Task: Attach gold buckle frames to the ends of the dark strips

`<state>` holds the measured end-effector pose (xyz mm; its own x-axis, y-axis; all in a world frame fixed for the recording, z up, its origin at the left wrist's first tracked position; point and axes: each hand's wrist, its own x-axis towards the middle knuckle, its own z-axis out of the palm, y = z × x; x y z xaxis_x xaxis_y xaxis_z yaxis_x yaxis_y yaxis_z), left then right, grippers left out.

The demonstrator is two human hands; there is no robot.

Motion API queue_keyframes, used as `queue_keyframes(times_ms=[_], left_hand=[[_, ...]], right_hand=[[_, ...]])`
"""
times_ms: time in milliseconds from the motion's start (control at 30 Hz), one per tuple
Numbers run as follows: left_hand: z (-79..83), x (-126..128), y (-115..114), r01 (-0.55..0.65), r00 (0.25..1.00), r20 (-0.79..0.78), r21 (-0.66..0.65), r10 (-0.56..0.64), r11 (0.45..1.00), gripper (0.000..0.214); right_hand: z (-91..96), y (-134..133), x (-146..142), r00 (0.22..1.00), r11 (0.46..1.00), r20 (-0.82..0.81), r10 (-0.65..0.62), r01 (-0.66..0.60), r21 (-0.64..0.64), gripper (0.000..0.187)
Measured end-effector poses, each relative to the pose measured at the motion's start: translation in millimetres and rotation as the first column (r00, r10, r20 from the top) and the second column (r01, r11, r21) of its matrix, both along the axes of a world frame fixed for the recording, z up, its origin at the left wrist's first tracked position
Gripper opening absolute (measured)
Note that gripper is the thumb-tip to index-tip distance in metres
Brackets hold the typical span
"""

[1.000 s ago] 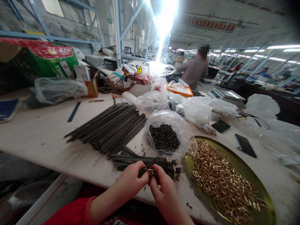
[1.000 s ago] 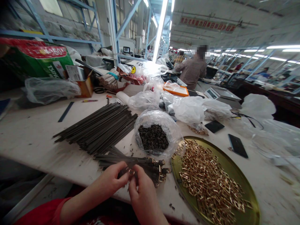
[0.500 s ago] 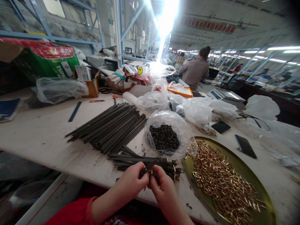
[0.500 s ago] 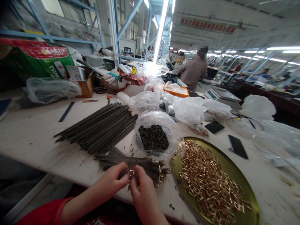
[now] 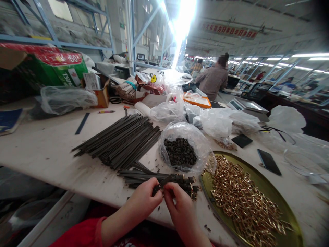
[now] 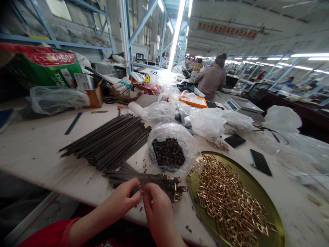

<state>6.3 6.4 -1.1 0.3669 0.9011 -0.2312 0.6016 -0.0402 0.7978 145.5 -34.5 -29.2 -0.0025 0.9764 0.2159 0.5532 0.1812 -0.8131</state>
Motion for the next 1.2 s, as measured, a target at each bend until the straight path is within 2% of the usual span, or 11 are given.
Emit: queue_keyframes(times_ms=[167,333,400,567,667,767,833,933,1067,1200], left_hand=[[-3.2,-2,-1,0.017,1.0,-0.01,0.008,-0.017,1.0,0.007],[-3.8,-4,-2,0.024,1.0,0.007,0.012,-0.024,1.0,0.01],[-1.7,-3,-3,0.035,0.999,0.016,0.015,-0.035,0.999,0.01],[2.7,-1,-4,0.066,0.998,-0.019,0.035,-0.065,0.997,0.009],[3.3,-1,-3,0.059,0.997,-0.047,0.02,-0.058,0.998,0.011],[4.9,-2,-2,0.059,0.998,-0.015,0.009,-0.059,0.998,0.012],[6.4,-3,-3,0.071,0.997,-0.002,-0.004,-0.071,0.997,0.012],[6.3,-3,-4,0.088,0.996,0.007,-0.01,-0.088,0.996,0.011],[2.6,-3,-5,0.072,0.997,0.026,-0.008,-0.072,0.997,0.011],[4.4,-1,-4,0.044,0.999,-0.006,0.014,-0.044,0.999,0.012]], right_hand=[[-1.7,2,5,0.996,0.996,-0.015,0.084,-0.084,-0.01,0.011],[5.8,3,9,0.981,0.973,0.096,0.171,-0.183,0.14,0.02],[8.4,5,9,0.987,0.978,0.053,0.151,-0.157,0.135,0.019],[6.8,5,6,0.997,0.998,-0.08,0.011,-0.007,0.056,0.014],[0.8,2,5,1.0,0.993,-0.008,0.019,-0.018,0.113,0.014],[-6.2,-2,6,0.991,0.974,0.132,0.034,-0.063,0.219,0.017],[-9.1,-4,8,0.985,0.963,0.17,0.037,-0.081,0.256,0.018],[-9.4,-4,9,0.982,0.96,0.187,0.012,-0.064,0.271,0.017],[-6.8,-4,9,0.953,0.919,0.3,-0.041,-0.081,0.386,0.018],[-6.4,-4,11,0.96,0.929,0.276,-0.046,-0.061,0.365,0.017]])
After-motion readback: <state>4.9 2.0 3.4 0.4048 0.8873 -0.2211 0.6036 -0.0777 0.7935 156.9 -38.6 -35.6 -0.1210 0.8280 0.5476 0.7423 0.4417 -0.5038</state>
